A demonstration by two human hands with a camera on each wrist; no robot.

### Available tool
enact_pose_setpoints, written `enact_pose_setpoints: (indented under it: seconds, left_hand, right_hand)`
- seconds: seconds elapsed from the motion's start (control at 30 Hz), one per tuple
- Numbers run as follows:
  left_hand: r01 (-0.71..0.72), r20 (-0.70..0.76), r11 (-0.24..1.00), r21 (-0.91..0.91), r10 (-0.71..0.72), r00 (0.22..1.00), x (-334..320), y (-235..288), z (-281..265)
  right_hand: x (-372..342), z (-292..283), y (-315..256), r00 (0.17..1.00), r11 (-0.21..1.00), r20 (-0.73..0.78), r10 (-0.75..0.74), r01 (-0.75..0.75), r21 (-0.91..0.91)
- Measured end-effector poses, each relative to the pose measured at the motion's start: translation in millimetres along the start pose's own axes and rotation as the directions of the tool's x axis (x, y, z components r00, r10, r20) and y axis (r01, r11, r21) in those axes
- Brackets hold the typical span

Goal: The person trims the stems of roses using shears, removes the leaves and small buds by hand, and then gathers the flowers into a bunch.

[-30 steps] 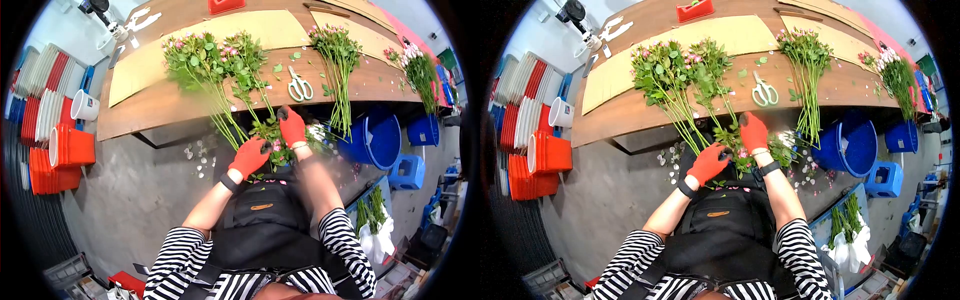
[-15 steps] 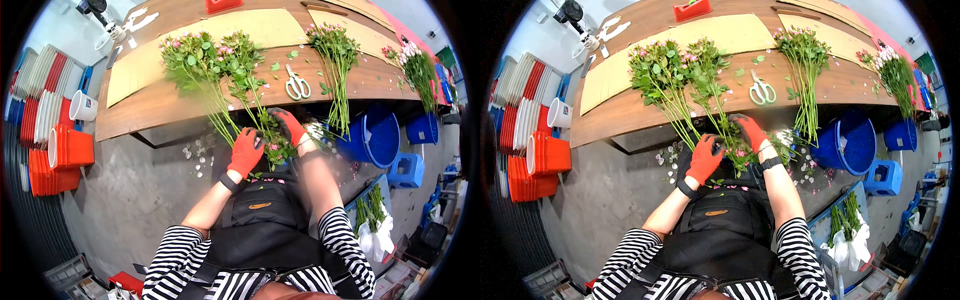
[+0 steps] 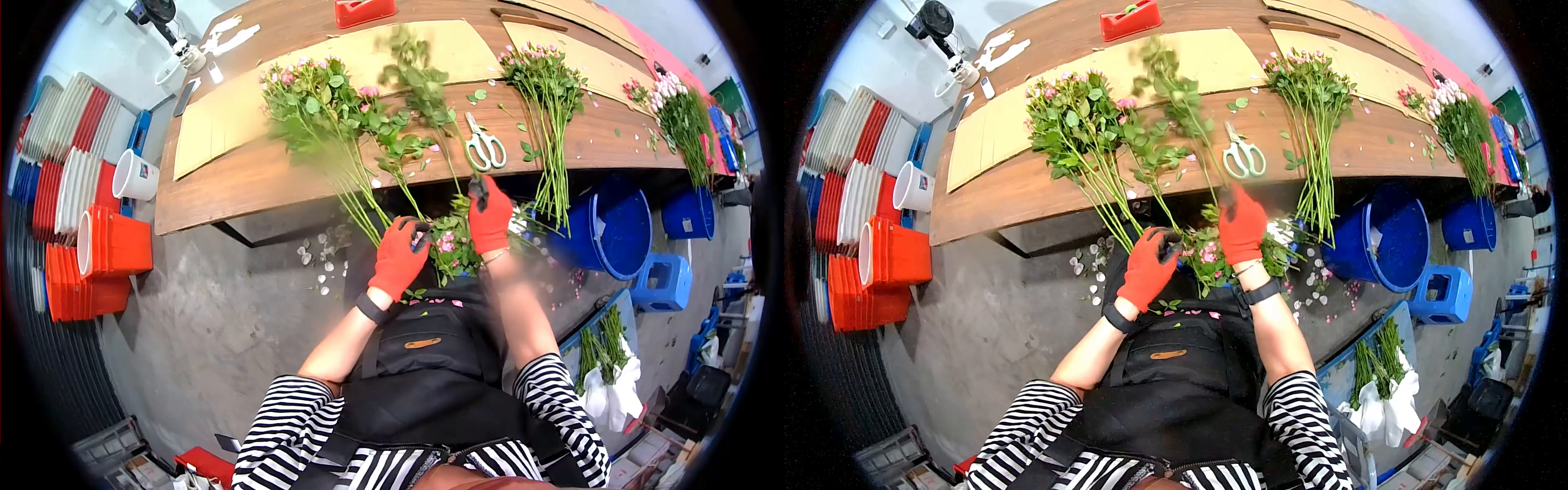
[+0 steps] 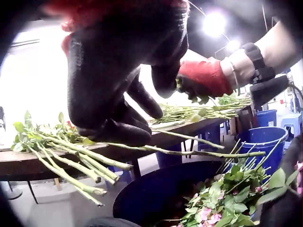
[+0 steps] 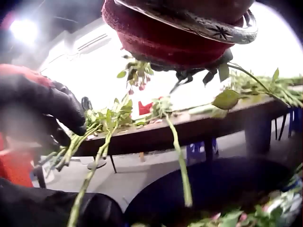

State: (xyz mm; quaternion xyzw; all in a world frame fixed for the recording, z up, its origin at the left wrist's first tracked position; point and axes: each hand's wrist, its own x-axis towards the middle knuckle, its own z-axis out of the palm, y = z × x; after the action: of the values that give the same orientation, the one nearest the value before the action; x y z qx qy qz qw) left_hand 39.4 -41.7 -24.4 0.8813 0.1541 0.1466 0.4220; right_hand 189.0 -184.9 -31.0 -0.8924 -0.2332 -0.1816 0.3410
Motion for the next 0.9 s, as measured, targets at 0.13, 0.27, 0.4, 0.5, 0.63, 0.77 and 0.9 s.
enact_pose_setpoints:
  seconds: [0.13, 0.27, 0.4, 0.5, 0.63, 0.77, 0.9]
  left_hand:
    - [-0.014, -0.012, 0.998, -0.061, 0.013, 1.0, 3.6, 3.5, -6.9]
    - [0.113, 0.014, 0.9, -0.422, -0.118, 0.993, 16.2, -14.5, -15.5]
    - [0.168, 0.02, 0.602, -0.781, -0.245, 0.969, 50.3, -14.3, -41.6]
    - [0.167, 0.073, 0.413, -0.895, -0.235, 0.969, 67.2, 3.5, -61.3]
    - [0.289, 0.256, 0.205, -0.935, -0.173, 0.951, 82.1, 10.4, -62.9]
    - [-0.025, 0.035, 0.565, -0.824, 0.095, 0.995, 96.3, 15.8, -60.7]
    - [0.102, 0.06, 0.532, -0.841, -0.096, 0.994, 100.0, 39.1, -85.9]
  right_hand:
    - [-28.4, -5.7, 19.8, 0.916, 0.951, 0.306, 0.26, -0.297, 0.08]
    - [-51.3, -37.4, 19.6, 0.934, 0.928, 0.249, 0.257, -0.31, 0.206]
    - [-78.7, -70.8, 11.6, 0.96, 0.953, 0.24, 0.142, -0.198, 0.229]
    - [-104.3, -89.2, 10.2, 0.979, 0.943, 0.192, 0.067, -0.125, 0.308]
    - [-130.3, -81.9, 29.8, 0.97, 0.925, 0.237, 0.054, -0.138, 0.354]
    - [-127.7, -85.5, 19.2, 0.973, 0.98, 0.146, -0.178, 0.162, 0.114]
    - [-117.8, -95.1, 4.3, 0.951, 0.964, 0.307, 0.033, -0.111, 0.242]
